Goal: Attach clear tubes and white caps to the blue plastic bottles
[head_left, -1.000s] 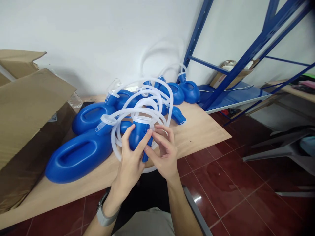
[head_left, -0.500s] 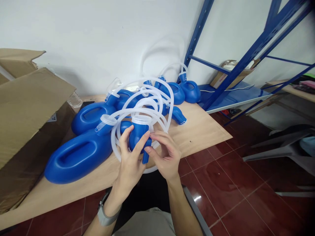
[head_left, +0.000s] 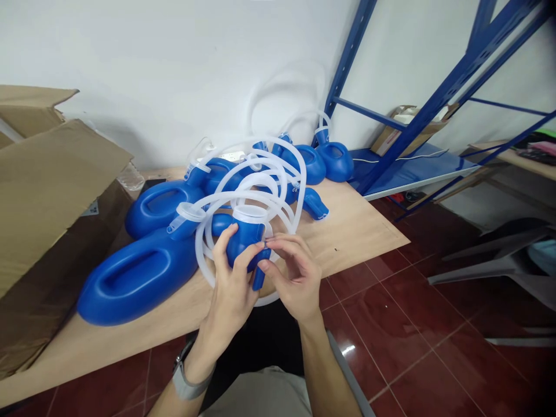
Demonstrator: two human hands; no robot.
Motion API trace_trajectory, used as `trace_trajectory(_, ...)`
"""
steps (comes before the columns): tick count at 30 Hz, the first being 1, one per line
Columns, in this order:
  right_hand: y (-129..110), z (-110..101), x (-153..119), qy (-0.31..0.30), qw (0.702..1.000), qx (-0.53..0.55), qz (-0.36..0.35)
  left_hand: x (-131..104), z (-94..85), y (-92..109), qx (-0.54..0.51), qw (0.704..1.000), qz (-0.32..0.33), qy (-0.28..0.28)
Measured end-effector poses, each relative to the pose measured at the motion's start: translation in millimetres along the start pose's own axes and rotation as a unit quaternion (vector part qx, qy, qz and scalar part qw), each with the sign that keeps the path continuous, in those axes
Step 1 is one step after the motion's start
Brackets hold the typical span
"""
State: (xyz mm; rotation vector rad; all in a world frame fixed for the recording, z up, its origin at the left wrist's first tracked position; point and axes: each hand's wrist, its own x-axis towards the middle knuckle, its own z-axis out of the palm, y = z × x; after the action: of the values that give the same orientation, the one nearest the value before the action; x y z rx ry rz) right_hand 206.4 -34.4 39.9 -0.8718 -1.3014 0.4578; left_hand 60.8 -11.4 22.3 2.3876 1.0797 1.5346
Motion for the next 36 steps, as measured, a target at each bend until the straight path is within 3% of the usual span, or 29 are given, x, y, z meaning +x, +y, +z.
trace_trajectory(8, -20, -4, 4, -0.027, 0.998, -0.052, -0.040, -3, -1.4, 8, 0.007, 1.000, -0.007, 0.017)
trace_trajectory(13, -13, -11, -1, -0.018, 0.998, -0.061, -0.004, 3, -6.5, 8, 0.044, 0.997, 0.029, 0.048)
trace_trajectory(19, -6, -3, -22, 0.025, 1.000, -0.003, 0.000, 13, -16.6, 5, 0.115, 0.982, 0.113, 0.093)
trace_trajectory(24, -10, -3, -22, 0.060, 0.995, -0.058, -0.057, 17, -20.0, 12, 0.052, 0.992, 0.029, 0.111)
trace_trajectory(27, -11, -12, -12, 0.073, 0.994, -0.062, -0.054, 16, -24.2, 7, -0.078, 0.996, -0.043, 0.023)
trace_trajectory(29, -12, -17, -6, 0.070, 0.995, -0.044, -0.048, 15, -27.2, -1, -0.175, 0.980, -0.079, -0.051)
trace_trajectory(31, -12, -19, -2, 0.058, 0.997, -0.024, -0.041, 16, -28.1, -9, -0.233, 0.964, -0.095, -0.081)
trace_trajectory(36, -13, -10, -4, 0.070, 0.997, -0.016, -0.011, 15, -21.4, -3, -0.207, 0.965, -0.159, -0.020)
